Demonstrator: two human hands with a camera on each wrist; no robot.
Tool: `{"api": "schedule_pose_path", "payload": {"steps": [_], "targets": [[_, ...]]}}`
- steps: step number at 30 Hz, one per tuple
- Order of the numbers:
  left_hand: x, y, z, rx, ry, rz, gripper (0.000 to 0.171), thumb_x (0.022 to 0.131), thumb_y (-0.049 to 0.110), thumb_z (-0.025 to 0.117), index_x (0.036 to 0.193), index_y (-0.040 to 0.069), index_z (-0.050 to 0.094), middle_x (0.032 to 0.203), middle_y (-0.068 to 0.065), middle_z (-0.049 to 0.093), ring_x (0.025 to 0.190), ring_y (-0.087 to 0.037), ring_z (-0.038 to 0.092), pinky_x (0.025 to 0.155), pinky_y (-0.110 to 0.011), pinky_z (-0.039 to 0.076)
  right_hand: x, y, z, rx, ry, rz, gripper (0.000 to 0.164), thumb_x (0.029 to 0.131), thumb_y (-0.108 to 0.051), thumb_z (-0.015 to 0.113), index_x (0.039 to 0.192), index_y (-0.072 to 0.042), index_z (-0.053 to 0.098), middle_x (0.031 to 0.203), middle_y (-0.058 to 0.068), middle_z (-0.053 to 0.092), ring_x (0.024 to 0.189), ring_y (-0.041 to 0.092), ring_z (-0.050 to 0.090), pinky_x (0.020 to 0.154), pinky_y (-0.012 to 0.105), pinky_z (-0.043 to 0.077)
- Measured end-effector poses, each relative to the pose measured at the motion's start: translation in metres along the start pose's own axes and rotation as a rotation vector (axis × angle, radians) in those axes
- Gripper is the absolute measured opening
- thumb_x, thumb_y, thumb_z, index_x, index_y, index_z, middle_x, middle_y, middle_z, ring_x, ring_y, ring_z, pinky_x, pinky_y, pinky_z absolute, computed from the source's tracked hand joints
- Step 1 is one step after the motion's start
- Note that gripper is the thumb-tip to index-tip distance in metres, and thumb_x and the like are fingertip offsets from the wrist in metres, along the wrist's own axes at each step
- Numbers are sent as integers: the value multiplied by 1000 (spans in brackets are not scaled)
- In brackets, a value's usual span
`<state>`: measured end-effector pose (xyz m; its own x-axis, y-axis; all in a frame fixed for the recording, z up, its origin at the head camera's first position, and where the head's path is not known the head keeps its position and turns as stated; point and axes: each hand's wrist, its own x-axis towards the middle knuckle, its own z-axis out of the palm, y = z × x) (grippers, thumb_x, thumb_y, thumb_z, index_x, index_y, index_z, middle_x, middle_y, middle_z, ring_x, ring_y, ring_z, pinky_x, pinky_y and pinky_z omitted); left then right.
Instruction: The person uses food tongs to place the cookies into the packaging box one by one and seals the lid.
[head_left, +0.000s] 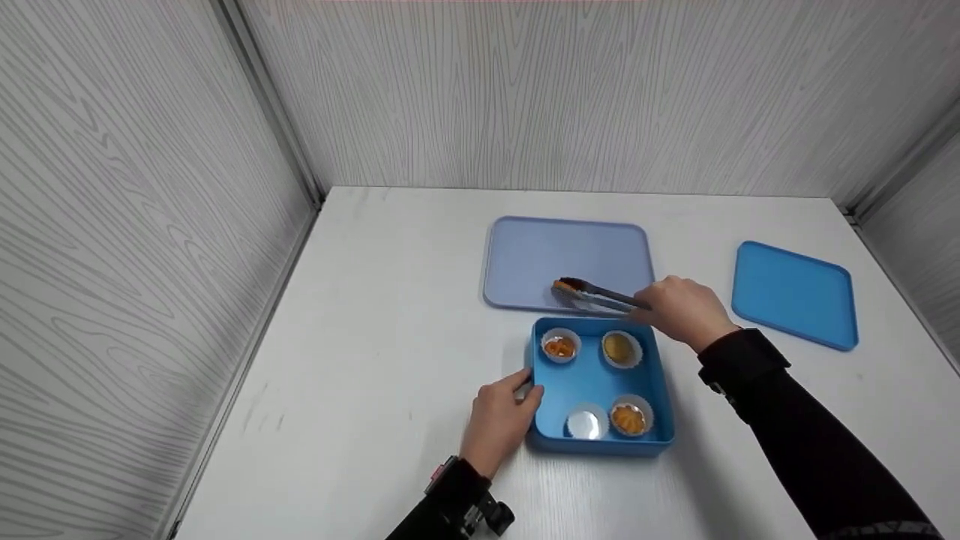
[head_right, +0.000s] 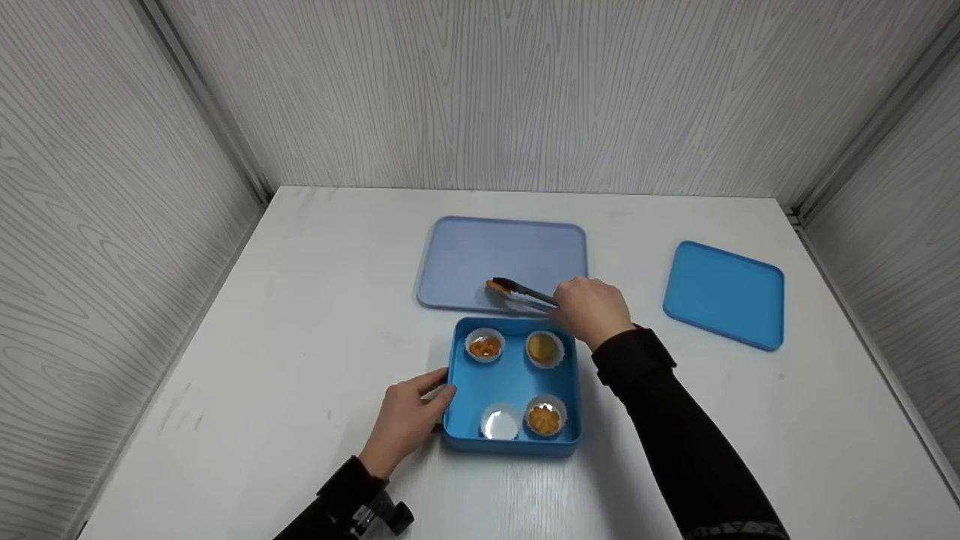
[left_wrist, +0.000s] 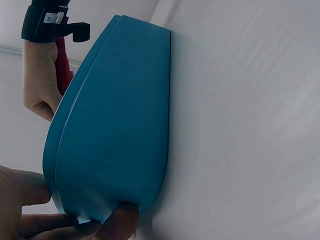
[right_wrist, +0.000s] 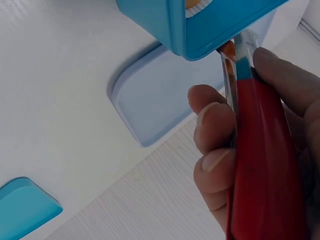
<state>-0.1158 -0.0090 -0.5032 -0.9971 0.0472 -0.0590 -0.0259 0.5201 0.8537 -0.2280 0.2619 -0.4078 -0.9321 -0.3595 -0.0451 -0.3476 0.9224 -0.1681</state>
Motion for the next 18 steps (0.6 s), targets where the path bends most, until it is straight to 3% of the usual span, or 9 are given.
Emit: {"api": "schedule_pose_path", "payload": {"steps": [6,13,18], "targets": [[-1,1,0,-9,-1,14,44,101,29,65,139,7,64,133,-7,69,126,-24,62,102,-41,53,-2,0,1,-45,46,-28,12,92,-15,76,96,-5,81,78,8,74,65,19,63,66,43,60],[-3,0,0,-18,-2,14,45,101,31,64,140,8,64,134,-6,68,125,-23,63,101,-41,54,-9,2,4,-132,156,-104,14,91,-18,78,97,-5,80,78,11,74,65,23,65,63,43,60],[-3,0,-1,-17,-7,12,45,101,31,64,140,8,64,134,-6,68,126,-24,62,102,-42,53,-15,4,4,-156,170,-114,21,92,-20,78,105,-4,79,80,12,75,64,24,66,64,43,61]]}}
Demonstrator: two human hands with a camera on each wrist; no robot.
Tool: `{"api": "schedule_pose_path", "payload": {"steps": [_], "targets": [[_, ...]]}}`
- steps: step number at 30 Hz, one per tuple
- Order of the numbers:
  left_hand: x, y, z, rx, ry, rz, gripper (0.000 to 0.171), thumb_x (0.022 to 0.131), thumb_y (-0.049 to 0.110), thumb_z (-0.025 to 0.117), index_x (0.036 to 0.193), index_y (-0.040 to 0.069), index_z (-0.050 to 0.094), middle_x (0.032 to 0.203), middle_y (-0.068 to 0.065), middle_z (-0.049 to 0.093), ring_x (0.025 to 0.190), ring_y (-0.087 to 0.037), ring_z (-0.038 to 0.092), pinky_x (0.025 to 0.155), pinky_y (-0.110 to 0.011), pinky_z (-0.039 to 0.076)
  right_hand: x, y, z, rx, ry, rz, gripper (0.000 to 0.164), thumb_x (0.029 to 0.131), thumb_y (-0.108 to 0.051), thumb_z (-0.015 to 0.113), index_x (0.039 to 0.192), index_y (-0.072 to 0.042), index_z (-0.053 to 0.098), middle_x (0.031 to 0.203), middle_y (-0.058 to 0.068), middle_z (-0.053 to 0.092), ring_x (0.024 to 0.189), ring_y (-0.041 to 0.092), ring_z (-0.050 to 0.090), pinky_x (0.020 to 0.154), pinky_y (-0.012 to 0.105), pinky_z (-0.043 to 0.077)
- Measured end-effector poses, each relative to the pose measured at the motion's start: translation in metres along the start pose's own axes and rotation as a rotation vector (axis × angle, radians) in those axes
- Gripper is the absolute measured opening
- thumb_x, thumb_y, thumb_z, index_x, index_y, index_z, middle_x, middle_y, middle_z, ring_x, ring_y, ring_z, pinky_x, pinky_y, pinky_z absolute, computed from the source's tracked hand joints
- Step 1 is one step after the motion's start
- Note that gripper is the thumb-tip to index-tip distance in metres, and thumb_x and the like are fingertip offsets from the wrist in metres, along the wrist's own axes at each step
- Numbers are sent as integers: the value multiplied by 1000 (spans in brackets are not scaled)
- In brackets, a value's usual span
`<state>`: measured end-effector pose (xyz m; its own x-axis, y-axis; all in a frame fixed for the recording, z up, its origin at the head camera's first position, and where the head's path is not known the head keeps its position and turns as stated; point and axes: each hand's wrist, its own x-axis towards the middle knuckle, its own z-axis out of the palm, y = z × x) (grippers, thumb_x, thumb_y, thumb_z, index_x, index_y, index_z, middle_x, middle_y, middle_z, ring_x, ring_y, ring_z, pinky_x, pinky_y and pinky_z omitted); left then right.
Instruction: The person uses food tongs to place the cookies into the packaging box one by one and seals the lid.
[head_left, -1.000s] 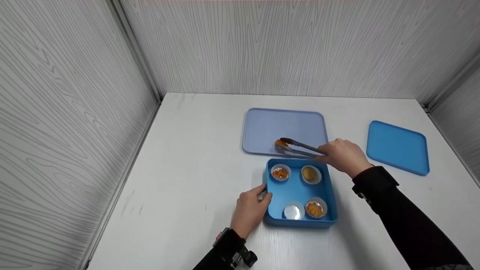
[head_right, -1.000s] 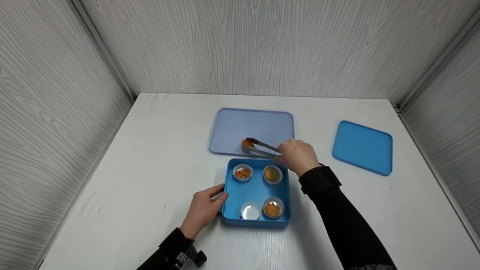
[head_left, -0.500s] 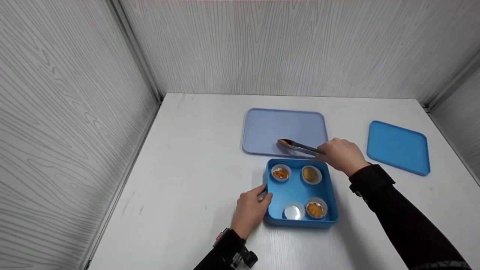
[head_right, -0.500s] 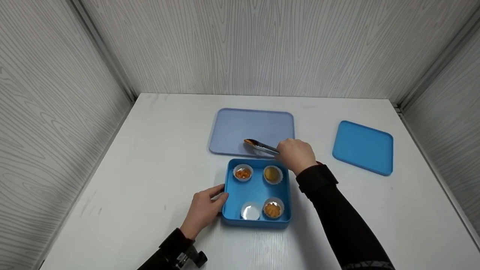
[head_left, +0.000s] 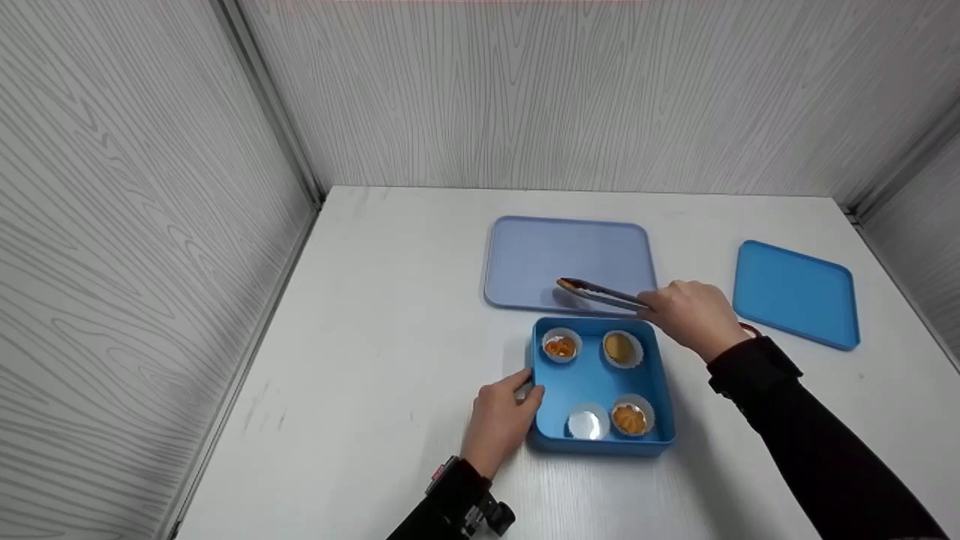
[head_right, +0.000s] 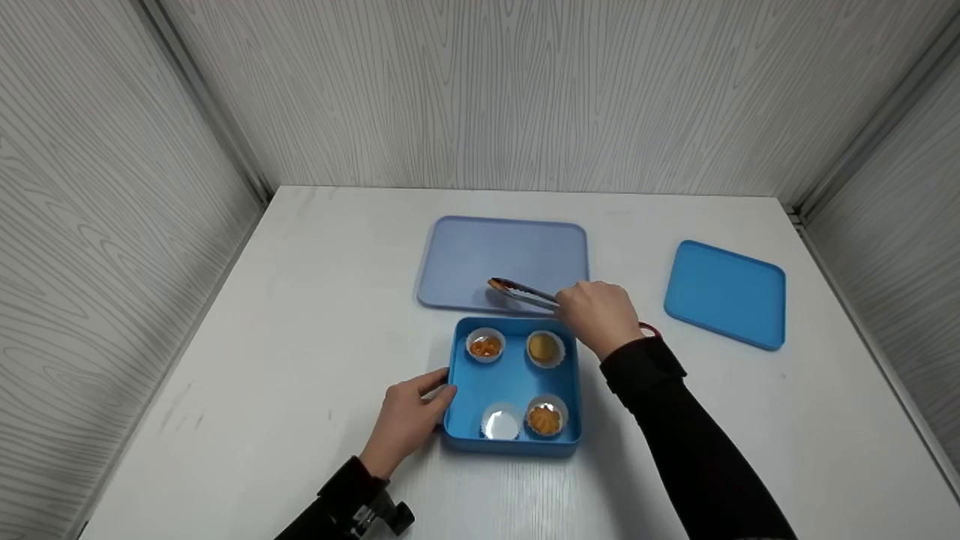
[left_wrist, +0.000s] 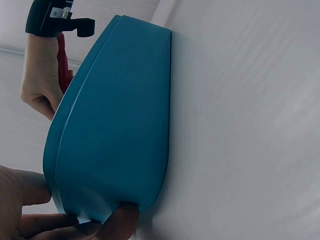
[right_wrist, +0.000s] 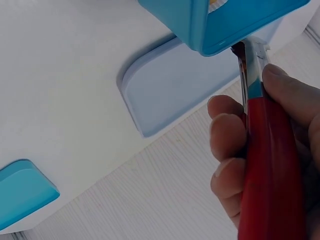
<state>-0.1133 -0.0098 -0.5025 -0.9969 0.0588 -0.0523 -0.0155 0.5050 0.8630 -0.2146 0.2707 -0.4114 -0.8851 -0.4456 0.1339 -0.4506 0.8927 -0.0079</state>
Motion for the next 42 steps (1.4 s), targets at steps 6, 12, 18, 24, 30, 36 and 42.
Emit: {"api": "schedule_pose_path", "payload": {"steps": [6,12,18,24,30,36,42], "targets": [[1,1,0,5,1,-20,44,101,31,65,139,9,65,135,-6,68,126,-23,63,102,-41,53,-9,3,-3,-12,17,-17,22,92,-20,77,109,-5,79,80,13,75,61,24,66,60,41,60],[2,0,0,12,1,-23,44,101,31,65,139,9,65,134,-6,68,127,-23,61,103,-41,53,-21,5,-7,-44,68,-54,22,92,-18,78,112,-8,77,74,11,74,53,21,61,50,35,56],[3,1,1,25,7,-28,44,101,31,65,139,9,65,135,-6,67,131,-24,59,107,-43,50,-39,10,-12,-82,159,-130,23,91,-17,78,112,-9,74,72,9,72,50,18,58,45,30,50],[3,0,1,21,-1,-46,44,101,31,65,139,9,65,137,-8,66,133,-25,57,109,-44,48,-58,16,-15,-124,285,-219,30,84,-14,84,110,-7,72,72,10,73,49,22,62,39,29,45],[3,0,0,12,-7,-56,45,101,32,65,139,9,64,138,-7,66,133,-25,57,109,-44,47,-72,18,-21,-108,297,-233,38,81,-14,85,115,-5,73,75,11,74,51,22,64,42,28,47],[3,0,-1,10,-7,-50,45,101,31,65,140,9,64,137,-6,66,133,-25,57,110,-44,47,-84,17,-25,-101,332,-264,53,108,-46,40,118,-7,73,77,10,75,55,22,67,44,30,50],[2,2,-1,1,-6,-35,46,101,31,65,141,8,63,136,-6,66,132,-25,57,109,-44,48,-97,14,-30,-104,350,-277,69,109,-52,20,119,-9,74,75,7,75,54,19,66,47,31,53]]}}
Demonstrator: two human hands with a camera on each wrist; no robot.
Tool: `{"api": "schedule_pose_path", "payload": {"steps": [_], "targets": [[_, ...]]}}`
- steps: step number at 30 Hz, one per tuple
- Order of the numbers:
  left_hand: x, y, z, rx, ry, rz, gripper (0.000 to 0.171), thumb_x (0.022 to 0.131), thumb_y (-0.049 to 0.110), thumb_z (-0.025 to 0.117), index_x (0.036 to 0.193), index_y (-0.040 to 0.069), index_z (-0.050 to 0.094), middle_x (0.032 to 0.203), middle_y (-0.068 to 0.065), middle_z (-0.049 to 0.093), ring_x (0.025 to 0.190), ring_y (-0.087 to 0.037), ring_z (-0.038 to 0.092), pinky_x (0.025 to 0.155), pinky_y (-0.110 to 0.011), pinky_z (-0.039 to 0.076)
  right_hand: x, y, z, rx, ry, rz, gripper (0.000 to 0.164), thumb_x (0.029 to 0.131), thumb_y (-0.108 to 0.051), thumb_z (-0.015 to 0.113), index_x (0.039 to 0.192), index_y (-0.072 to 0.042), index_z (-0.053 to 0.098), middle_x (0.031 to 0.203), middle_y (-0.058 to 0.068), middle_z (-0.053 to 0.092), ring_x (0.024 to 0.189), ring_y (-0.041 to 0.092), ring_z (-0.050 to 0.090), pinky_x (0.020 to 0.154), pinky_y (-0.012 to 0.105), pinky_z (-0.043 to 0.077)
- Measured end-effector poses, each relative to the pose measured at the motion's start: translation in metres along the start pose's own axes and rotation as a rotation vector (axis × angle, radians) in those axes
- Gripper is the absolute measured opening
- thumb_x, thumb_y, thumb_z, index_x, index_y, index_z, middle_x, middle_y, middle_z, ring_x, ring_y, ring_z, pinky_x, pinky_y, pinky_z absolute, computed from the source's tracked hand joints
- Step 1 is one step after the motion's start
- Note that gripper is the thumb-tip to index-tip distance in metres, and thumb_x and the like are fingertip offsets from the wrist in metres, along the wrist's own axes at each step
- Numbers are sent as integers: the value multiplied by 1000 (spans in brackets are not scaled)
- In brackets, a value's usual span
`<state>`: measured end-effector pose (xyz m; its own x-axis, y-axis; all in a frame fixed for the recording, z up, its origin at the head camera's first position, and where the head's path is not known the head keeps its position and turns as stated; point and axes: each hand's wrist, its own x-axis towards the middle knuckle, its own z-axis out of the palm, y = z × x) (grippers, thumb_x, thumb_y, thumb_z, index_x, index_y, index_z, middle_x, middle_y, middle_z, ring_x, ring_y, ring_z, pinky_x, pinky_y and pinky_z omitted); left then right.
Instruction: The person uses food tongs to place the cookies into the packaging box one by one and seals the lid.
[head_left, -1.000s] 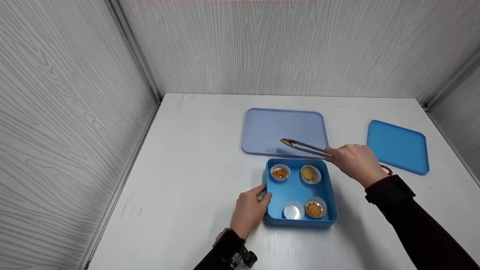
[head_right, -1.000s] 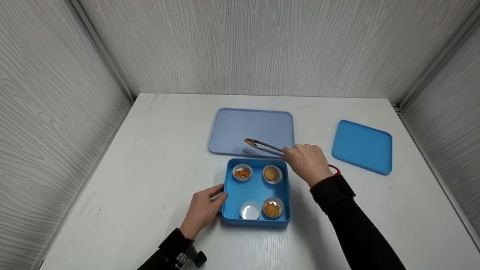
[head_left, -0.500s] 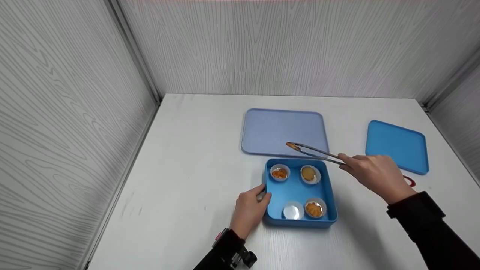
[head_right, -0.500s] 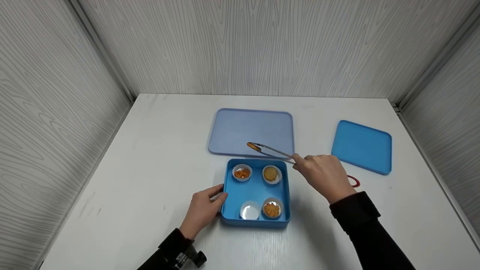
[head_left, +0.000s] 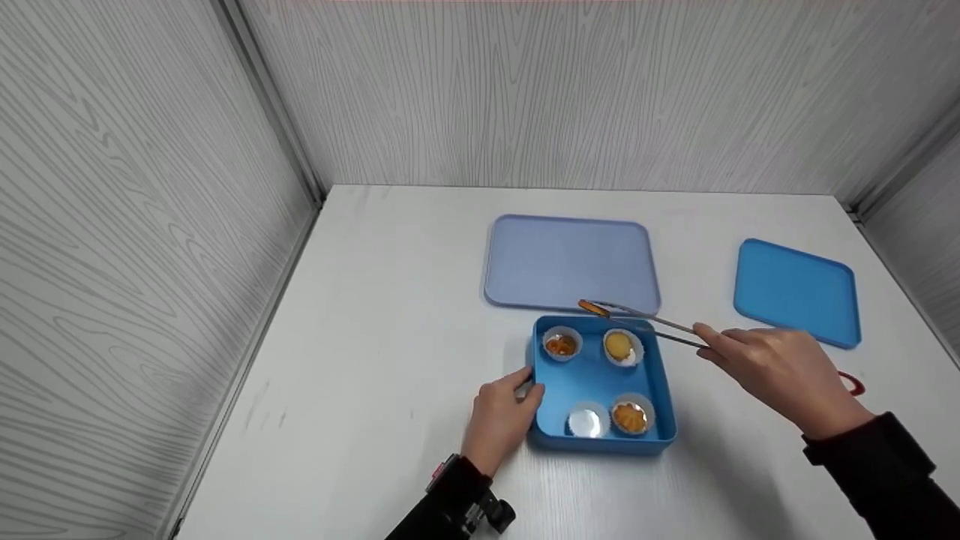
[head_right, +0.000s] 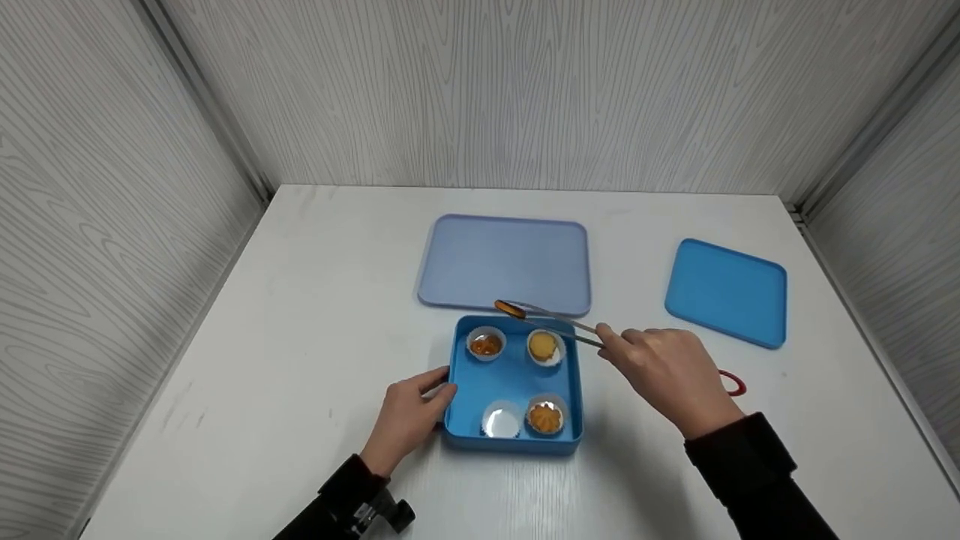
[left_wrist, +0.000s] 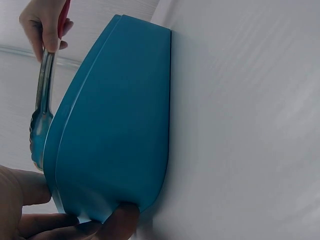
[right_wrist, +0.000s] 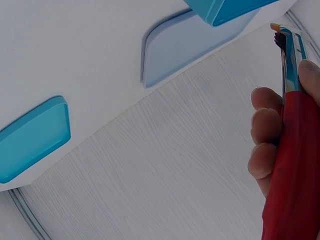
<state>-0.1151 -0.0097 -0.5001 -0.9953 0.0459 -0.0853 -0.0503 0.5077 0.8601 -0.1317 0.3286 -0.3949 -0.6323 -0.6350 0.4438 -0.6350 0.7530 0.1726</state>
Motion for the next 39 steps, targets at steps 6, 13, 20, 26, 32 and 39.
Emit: {"api": "schedule_pose_path", "payload": {"steps": [6,13,20,26,32,39], "targets": [[-1,2,0,-7,4,-1,46,101,31,65,140,9,63,136,-6,66,132,-25,58,108,-43,48,-11,-2,-11,22,31,-34,64,110,-51,27,117,-10,76,73,3,74,52,13,64,46,26,51],[-2,2,1,24,23,43,45,100,32,65,138,9,65,135,-8,67,129,-24,60,105,-43,51,-22,-2,-24,17,43,-89,61,111,-50,29,116,-13,78,72,-1,74,53,10,64,47,26,51],[-3,1,2,18,16,37,44,100,32,65,138,9,65,136,-8,66,130,-25,59,107,-43,50,-29,-8,-34,81,-35,-102,66,109,-54,27,114,-14,80,71,-7,74,55,2,62,49,20,51],[-3,1,2,10,14,35,44,101,32,65,139,9,65,136,-7,67,131,-24,59,107,-43,49,-31,-11,-37,156,-84,-106,67,106,-55,28,111,-14,80,69,-10,72,54,-4,59,49,15,49],[-3,1,1,14,10,29,44,101,32,65,139,9,65,137,-7,66,131,-24,58,108,-43,49,-32,-12,-37,211,-140,-111,39,99,-47,62,108,-14,81,68,-11,71,54,-6,56,49,13,46],[-3,0,1,14,7,28,45,101,31,65,140,8,64,137,-8,66,132,-25,58,108,-43,48,-31,-18,-42,234,-231,-85,42,67,-12,92,107,-15,81,71,-10,73,56,-6,60,49,13,48]]}}
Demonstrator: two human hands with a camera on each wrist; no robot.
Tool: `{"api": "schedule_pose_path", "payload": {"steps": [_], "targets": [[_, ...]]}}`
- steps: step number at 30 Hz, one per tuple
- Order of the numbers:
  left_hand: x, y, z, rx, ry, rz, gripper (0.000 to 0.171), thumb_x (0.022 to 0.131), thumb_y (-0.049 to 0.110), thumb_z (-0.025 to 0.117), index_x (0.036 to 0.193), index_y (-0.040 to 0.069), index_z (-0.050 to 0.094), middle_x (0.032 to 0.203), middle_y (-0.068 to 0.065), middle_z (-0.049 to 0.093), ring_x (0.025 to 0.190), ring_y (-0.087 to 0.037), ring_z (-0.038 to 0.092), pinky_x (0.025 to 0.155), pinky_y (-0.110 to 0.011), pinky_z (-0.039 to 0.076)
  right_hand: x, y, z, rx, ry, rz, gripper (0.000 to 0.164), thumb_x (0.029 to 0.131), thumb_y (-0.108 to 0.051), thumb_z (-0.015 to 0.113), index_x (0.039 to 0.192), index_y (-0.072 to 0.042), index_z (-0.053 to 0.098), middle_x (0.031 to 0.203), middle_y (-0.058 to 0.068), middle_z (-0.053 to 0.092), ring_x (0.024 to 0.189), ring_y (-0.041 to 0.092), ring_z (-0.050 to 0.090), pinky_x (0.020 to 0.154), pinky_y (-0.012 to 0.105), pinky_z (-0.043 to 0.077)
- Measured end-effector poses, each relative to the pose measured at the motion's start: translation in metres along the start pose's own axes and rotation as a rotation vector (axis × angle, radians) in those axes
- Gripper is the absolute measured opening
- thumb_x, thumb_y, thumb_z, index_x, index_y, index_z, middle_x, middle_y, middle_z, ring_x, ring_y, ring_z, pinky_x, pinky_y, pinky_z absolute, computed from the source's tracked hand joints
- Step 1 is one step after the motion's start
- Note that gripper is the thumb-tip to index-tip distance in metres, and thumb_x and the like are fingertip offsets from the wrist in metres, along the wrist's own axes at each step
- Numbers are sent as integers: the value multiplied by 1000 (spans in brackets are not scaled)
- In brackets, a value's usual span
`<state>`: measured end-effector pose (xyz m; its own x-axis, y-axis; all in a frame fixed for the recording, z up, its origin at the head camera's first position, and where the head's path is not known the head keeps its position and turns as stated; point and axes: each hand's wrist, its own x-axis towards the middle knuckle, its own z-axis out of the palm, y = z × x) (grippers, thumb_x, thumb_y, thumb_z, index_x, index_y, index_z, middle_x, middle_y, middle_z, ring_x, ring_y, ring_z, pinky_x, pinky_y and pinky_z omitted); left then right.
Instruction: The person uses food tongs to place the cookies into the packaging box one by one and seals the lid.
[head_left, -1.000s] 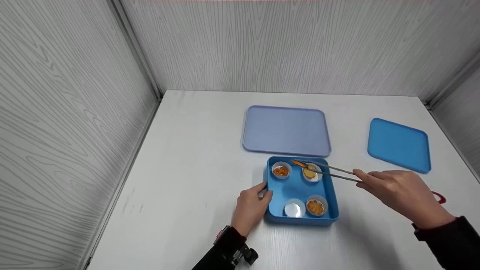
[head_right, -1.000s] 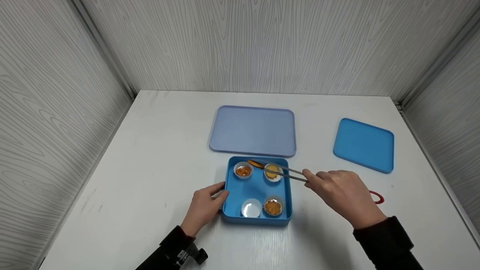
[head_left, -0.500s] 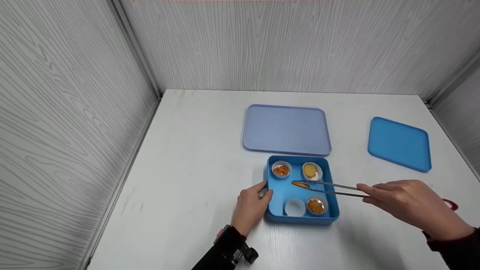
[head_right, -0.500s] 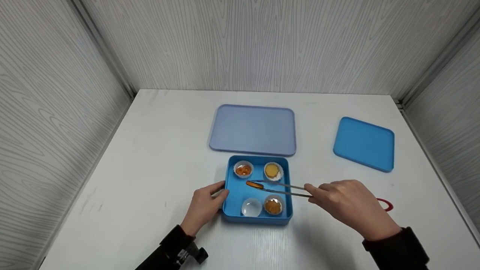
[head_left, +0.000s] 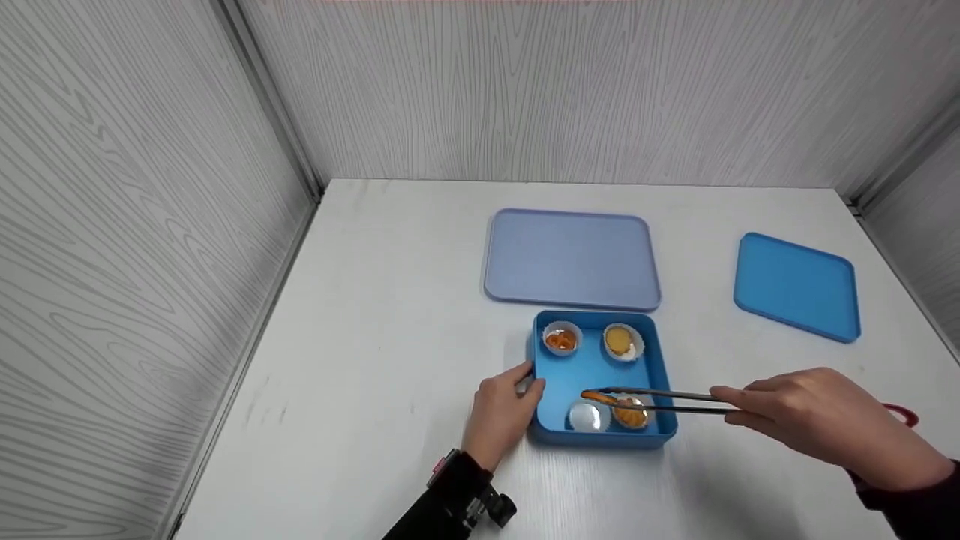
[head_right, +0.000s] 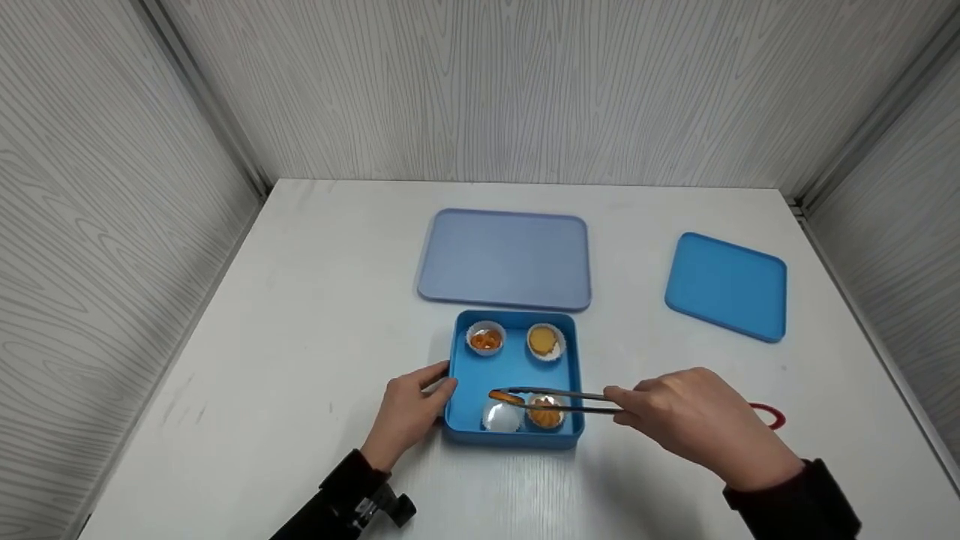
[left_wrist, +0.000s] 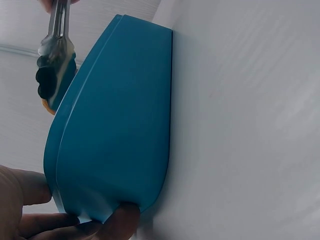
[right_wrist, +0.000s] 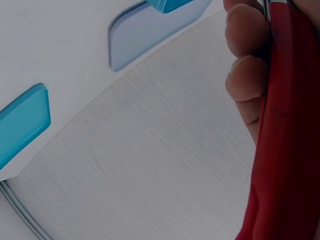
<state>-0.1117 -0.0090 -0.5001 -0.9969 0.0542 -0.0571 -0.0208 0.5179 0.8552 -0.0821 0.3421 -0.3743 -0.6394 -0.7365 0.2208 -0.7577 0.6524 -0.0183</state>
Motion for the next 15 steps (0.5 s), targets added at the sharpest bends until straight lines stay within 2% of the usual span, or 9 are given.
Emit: {"api": "schedule_pose_path", "payload": {"steps": [7,15], "targets": [[-1,0,-1,-11,0,7,45,101,32,64,140,8,64,136,-8,66,130,-25,60,105,-43,51,1,-2,-2,37,-70,24,37,71,-13,90,107,-15,81,72,-12,73,56,-9,56,48,15,46],[-1,1,-1,-10,4,-7,45,101,32,64,140,8,64,137,-7,66,131,-25,59,106,-43,50,5,-3,-1,99,-124,-9,34,75,-13,88,108,-16,80,70,-15,69,56,-12,49,48,13,42]]}}
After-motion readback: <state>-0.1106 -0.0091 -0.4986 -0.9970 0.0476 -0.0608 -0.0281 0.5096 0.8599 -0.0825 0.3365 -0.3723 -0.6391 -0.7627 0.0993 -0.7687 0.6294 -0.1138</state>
